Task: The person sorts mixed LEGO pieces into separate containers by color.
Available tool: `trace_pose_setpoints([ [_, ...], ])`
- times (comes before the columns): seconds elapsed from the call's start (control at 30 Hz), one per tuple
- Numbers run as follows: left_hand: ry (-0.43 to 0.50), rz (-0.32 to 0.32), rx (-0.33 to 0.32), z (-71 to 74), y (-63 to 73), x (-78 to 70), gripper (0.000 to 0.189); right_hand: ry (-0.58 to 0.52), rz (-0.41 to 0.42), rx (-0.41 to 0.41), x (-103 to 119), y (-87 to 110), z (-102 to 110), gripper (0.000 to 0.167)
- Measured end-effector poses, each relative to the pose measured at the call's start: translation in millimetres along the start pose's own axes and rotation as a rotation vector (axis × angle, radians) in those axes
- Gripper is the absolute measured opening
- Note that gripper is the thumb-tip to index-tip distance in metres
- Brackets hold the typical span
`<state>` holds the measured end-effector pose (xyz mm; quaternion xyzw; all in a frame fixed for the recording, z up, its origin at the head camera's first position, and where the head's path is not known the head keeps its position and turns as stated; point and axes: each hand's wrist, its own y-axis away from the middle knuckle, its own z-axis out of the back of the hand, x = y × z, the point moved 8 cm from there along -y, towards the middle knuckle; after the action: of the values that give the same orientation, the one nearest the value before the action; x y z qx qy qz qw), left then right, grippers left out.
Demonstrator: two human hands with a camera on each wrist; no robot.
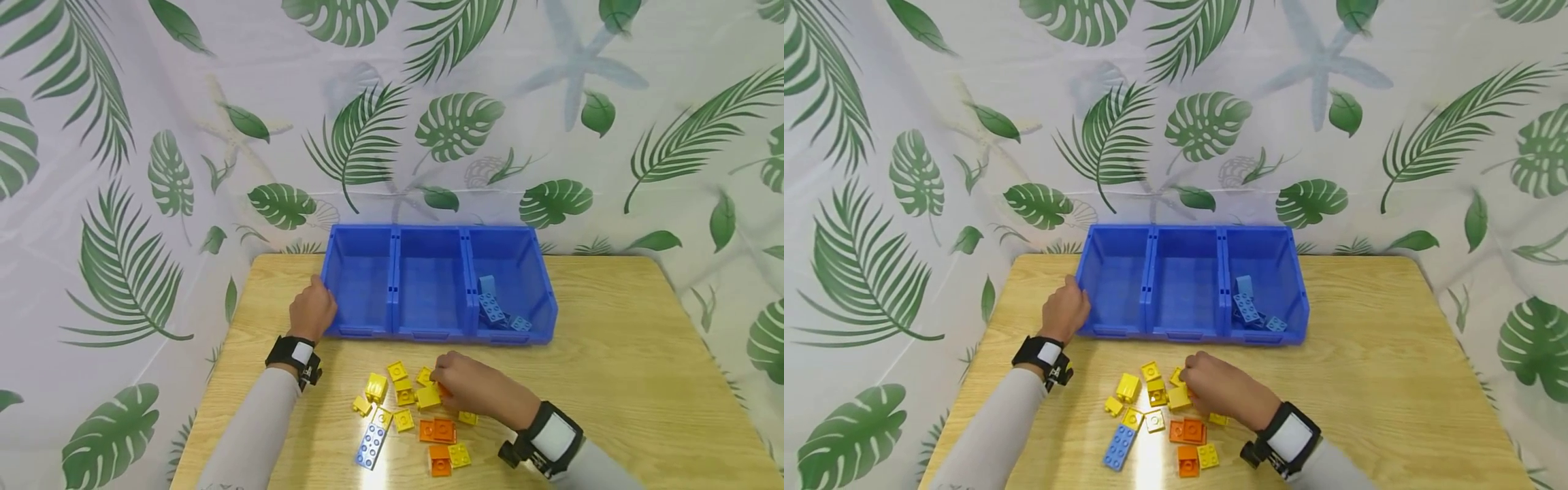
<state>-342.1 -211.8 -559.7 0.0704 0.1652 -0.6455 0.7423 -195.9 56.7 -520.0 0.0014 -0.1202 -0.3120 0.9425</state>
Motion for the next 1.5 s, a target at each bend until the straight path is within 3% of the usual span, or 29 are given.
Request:
trace_pose_setpoints([
  [0.33, 0.001, 0.024, 0.041, -0.3, -1.2, 4.1, 0.024, -0.004, 0.026, -0.076, 13, -60.7, 59, 0.009],
  [0.73, -0.007, -0.003, 0.039, 1.5, -3.4, 4.9, 0.023, -0.027, 0.002, -0.093, 11, -142.6, 76, 0.001],
  [1.13, 0.006, 0.007, 0.043, -2.5, -5.1, 1.9, 0.018, -0.099, -0.187, -0.011, -27, -216.8, 55, 0.019],
  [1.37, 0.010, 0.006, 0.009, 0.8, -5.7, 3.4, 0.018, -0.161, -0.326, 0.101, -45, -237.4, 24, 0.007],
  [1.5, 0.013, 0.011, 0.013, -0.8, -5.4, 4.2, 0.019, -0.126, -0.337, 0.143, -49, -241.5, -2, 0.010],
])
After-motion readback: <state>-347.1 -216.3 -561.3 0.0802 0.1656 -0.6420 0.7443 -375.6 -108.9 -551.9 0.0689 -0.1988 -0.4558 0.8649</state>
